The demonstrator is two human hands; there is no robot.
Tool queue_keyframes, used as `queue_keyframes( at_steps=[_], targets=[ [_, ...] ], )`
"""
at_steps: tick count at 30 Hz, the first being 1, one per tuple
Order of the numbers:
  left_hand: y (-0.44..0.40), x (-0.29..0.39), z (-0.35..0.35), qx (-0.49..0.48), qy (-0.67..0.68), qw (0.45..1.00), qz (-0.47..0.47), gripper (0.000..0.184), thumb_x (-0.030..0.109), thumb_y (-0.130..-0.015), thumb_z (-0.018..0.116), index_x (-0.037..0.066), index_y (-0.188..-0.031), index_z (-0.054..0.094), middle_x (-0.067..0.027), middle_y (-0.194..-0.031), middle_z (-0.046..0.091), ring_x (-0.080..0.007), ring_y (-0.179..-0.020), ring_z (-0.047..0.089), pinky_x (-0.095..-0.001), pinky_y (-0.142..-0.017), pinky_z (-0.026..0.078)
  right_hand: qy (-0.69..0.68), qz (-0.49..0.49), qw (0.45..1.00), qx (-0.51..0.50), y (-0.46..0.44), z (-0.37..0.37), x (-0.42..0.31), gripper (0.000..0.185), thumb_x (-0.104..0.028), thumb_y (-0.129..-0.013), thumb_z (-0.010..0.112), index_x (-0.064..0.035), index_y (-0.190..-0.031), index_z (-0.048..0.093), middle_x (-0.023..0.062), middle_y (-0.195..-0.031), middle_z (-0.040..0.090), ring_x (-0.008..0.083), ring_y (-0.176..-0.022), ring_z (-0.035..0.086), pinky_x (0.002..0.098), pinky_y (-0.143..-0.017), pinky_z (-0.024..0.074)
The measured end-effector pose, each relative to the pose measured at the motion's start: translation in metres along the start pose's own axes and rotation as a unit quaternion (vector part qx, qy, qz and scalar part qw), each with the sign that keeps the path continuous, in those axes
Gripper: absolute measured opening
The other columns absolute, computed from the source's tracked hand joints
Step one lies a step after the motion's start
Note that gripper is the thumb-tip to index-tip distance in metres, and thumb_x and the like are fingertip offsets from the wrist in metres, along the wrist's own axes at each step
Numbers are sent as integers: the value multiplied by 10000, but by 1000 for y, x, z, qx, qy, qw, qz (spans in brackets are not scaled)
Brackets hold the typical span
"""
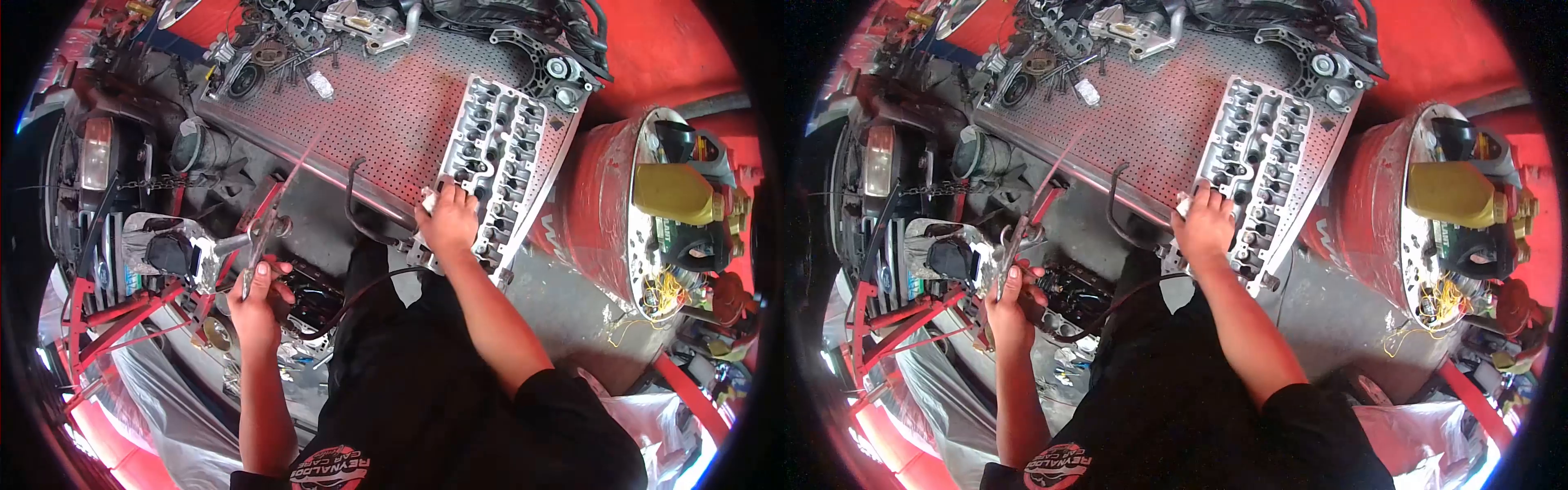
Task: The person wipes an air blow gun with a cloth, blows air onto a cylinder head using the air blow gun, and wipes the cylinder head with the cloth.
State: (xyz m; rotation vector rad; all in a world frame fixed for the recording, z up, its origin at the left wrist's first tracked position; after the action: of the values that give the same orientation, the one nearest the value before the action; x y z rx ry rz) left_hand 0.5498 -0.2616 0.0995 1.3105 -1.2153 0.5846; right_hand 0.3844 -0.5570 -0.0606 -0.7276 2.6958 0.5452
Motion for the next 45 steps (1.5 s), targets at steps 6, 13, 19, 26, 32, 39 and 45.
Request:
queue_keyframes(
  at_steps=[6,13,19,26,32,39,45],
  targets=[
    [-84,6,4,-111,-43,993,1,355,306,-998,599,-32,-1099,643,-135,-923,719,-146,-570,592,-272,-533,474,105,67,992,27,0,11,-12,903,-307,-750,764,-5,-1483,332,138,-1247,559,315,-1149,520,467,-991,339],
    [-207,-29,85,-319,-67,939,-113,378,332,-985,628,-12,-1140,649,-97,-928,721,-108,-570,583,-252,-530,462,174,224,959,17,-22,18,-4,762,-279,-734,768,-67,-1386,434,122,-1276,544,338,-1212,504,561,-1058,311],
    [-242,-27,104,-372,-92,909,-163,381,349,-968,660,10,-1142,661,-73,-900,719,-108,-569,582,-266,-533,473,107,247,963,-21,-21,26,12,801,-165,-727,784,-72,-1418,391,145,-1362,515,348,-1283,506,570,-1064,359],
    [-275,4,138,-437,-231,864,-94,304,283,-956,678,11,-1091,679,-50,-828,705,-88,-554,562,-262,-523,463,4,133,988,74,-13,3,33,707,-110,-735,744,-18,-1374,455,201,-1229,612,385,-1138,608,457,-980,470],
    [-290,10,205,-497,-200,844,5,242,262,-939,700,22,-965,689,-30,-701,621,-117,-542,535,-293,-532,432,-120,232,965,31,-3,-22,43,735,-91,-700,762,17,-1354,445,179,-1173,635,293,-1080,635,374,-967,489],
    [-303,-46,286,-512,-195,836,33,249,288,-938,695,43,-893,680,-101,-644,587,-216,-552,502,-357,-569,433,-36,211,976,41,-2,-2,41,670,-140,-749,785,12,-1322,475,165,-1168,628,310,-1077,642,387,-933,509],
    [-295,-81,298,-479,-178,859,21,294,319,-938,705,31,-877,682,-57,-593,566,-140,-532,478,-338,-540,409,-17,266,964,8,-2,7,39,665,-112,-757,774,8,-1325,450,154,-1171,608,269,-1112,614,379,-957,489]
  ],
)
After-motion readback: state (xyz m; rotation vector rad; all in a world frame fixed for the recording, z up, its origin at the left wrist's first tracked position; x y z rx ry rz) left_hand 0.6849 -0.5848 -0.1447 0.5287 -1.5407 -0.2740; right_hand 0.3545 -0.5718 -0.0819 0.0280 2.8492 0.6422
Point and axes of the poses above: each hand's wrist, its own y-axis away from the middle knuckle, its own z-axis out of the palm, x = y × z, the point moved 10 cm from there along -y, towards the middle knuckle
